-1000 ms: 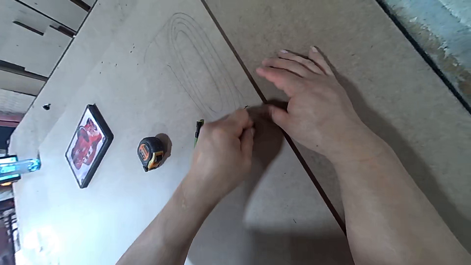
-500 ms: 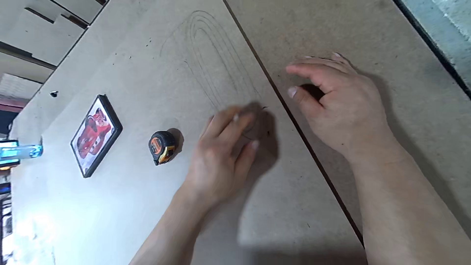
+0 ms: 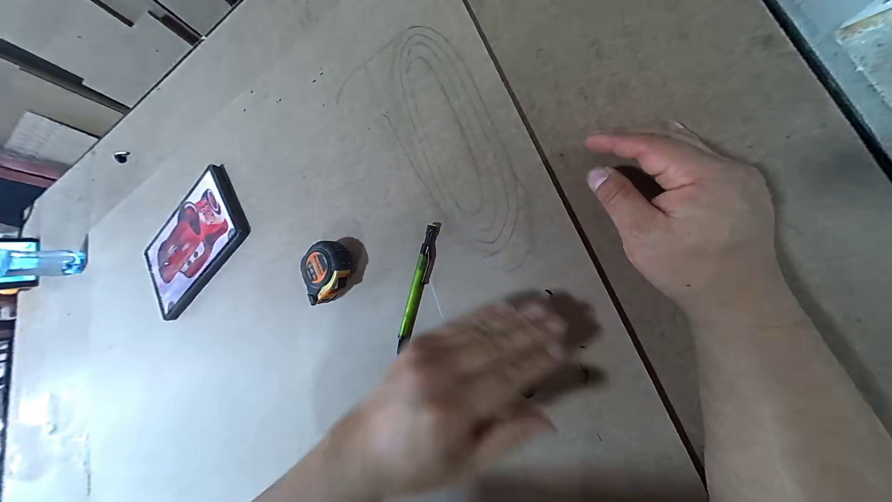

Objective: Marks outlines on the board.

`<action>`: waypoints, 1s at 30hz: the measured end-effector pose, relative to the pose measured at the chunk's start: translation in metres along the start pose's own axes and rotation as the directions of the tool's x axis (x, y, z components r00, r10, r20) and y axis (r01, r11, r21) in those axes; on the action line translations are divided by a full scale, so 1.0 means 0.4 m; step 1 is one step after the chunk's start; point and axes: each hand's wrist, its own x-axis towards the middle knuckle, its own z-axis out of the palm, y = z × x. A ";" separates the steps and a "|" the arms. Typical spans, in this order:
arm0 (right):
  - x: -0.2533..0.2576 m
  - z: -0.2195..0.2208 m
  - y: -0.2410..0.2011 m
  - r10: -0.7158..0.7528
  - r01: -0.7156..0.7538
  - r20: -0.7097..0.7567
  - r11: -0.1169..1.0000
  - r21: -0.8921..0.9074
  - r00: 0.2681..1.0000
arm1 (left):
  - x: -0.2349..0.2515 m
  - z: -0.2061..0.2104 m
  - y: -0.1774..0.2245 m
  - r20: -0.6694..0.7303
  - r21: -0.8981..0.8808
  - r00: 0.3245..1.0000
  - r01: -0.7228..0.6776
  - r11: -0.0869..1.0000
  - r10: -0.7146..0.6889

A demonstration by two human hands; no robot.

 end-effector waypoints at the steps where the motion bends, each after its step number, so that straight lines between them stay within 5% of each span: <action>1: -0.001 -0.001 0.002 -0.020 0.020 0.007 1.000 -0.002 1.000 | -0.009 -0.035 -0.018 -0.117 0.081 0.987 0.123 0.989 -0.113; 4: -0.003 0.001 -0.002 -0.129 0.135 0.140 0.990 -0.033 0.982 | -0.037 -0.122 -0.087 -0.241 0.290 0.815 0.579 0.762 -0.527; 6: -0.006 0.007 -0.019 -0.187 0.218 0.300 0.973 -0.072 0.935 | -0.039 -0.143 -0.114 -0.096 0.298 0.665 0.729 0.616 -0.741; 8: -0.010 0.019 -0.035 -0.209 0.289 0.441 0.950 -0.121 0.873 | -0.021 -0.153 -0.122 0.049 0.260 0.591 0.771 0.582 -0.805; 10: -0.010 0.024 -0.042 -0.209 0.297 0.495 0.949 -0.105 0.843 | -0.002 -0.170 -0.135 0.109 0.081 0.633 0.763 0.641 -0.767; 12: -0.008 0.017 -0.041 -0.168 0.196 0.414 0.980 -0.026 0.895 | 0.022 -0.179 -0.161 0.026 -0.309 0.697 0.687 0.657 -0.717; 15: 0.002 0.009 -0.023 -0.049 0.044 0.073 0.997 0.070 0.996 | 0.092 -0.142 -0.207 -0.152 -0.765 0.809 0.267 0.586 -0.568; 19: 0.006 0.001 -0.012 0.019 -0.017 -0.032 0.996 0.084 0.999 | 0.176 -0.048 -0.211 -0.236 -0.780 0.882 0.078 0.621 -0.407; 23: 0.002 0.008 -0.012 0.013 -0.012 -0.012 0.997 0.080 1.000 | 0.215 -0.068 -0.266 0.001 -0.720 0.993 0.084 0.689 -0.120; 30: 0.006 0.011 -0.007 0.014 -0.015 0.024 0.998 0.060 1.000 | 0.228 -0.098 -0.281 0.170 -0.568 0.985 0.129 0.813 -0.037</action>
